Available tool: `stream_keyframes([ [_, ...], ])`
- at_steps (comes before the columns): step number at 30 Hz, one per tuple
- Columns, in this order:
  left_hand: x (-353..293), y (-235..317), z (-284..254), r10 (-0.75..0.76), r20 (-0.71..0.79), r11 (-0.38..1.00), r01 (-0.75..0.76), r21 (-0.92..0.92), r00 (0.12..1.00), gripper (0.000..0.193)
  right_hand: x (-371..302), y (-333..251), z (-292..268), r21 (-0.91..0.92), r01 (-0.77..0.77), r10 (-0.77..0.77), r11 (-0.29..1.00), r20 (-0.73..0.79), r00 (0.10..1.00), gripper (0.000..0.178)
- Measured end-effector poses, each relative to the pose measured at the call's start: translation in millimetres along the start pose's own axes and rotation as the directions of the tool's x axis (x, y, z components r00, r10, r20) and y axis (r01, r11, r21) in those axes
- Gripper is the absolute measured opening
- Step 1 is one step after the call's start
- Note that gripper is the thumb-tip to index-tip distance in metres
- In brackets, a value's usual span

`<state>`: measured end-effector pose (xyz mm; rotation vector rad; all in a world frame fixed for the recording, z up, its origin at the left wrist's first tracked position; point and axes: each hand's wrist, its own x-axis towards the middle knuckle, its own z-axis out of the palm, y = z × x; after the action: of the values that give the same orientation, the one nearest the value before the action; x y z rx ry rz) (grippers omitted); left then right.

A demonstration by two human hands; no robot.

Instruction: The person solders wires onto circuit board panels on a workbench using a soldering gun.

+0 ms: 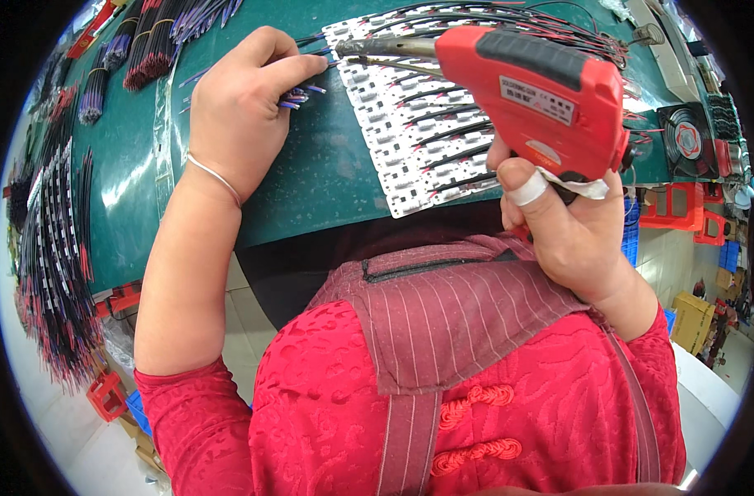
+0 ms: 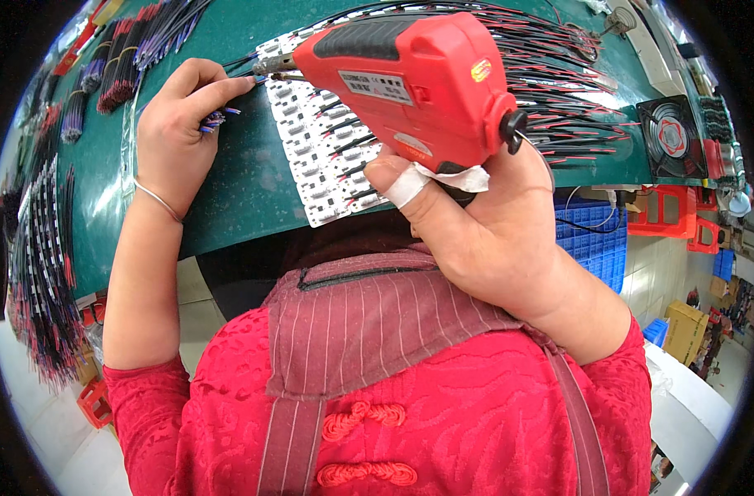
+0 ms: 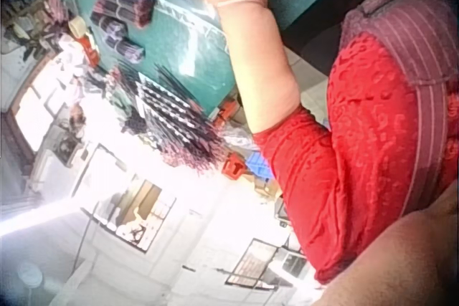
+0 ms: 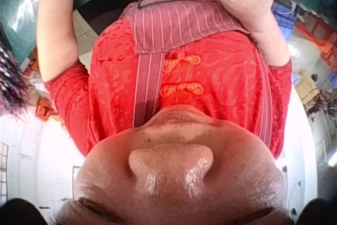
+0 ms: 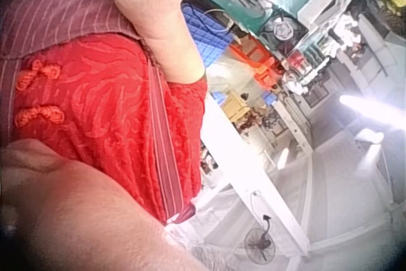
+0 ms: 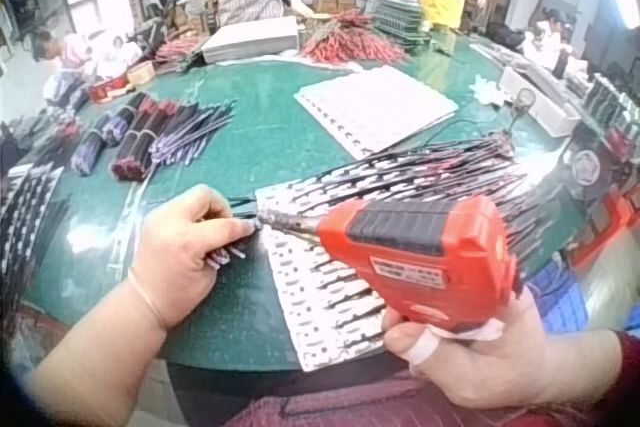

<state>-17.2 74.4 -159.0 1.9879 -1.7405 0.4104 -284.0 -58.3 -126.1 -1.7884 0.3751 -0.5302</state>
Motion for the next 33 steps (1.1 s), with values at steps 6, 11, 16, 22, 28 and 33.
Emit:
stream_keyframes([
  [6, 1.4, -2.2, -0.5, 0.002, 0.002, 0.998, -0.001, -0.060, 1.000, 0.043, 3.0, -12.8, 6.6, 0.053, -0.093, 0.096, 0.994, -0.058, 0.994, 0.026],
  [11, 1.2, -1.5, -0.4, 0.003, 0.000, 0.998, -0.003, -0.066, 1.000, 0.041, 3.2, -10.0, 5.4, 0.086, -0.127, 0.134, 0.988, -0.079, 0.988, 0.029],
  [16, 3.0, 0.1, 0.0, 0.009, -0.020, 0.998, -0.011, -0.061, 1.000, 0.038, -2.5, -6.1, 3.6, -0.033, -0.154, 0.153, 0.987, -0.035, 0.988, 0.024],
  [22, 3.5, 0.4, 0.8, 0.010, -0.040, 0.997, -0.013, -0.072, 0.999, 0.034, 1.3, -15.9, 6.6, 0.172, -0.168, 0.185, 0.971, -0.088, 0.979, 0.024],
  [28, 2.7, -2.3, 0.9, 0.014, -0.022, 0.997, -0.016, -0.077, 1.000, 0.038, 0.4, -1.4, 4.5, -0.025, -0.021, 0.021, 0.999, -0.020, 1.000, 0.018],
  [33, 2.5, -1.8, 1.4, 0.012, -0.030, 0.997, -0.014, -0.074, 0.999, 0.036, -0.2, -6.9, 10.0, 0.002, -0.078, 0.078, 0.997, -0.057, 0.995, 0.016],
])
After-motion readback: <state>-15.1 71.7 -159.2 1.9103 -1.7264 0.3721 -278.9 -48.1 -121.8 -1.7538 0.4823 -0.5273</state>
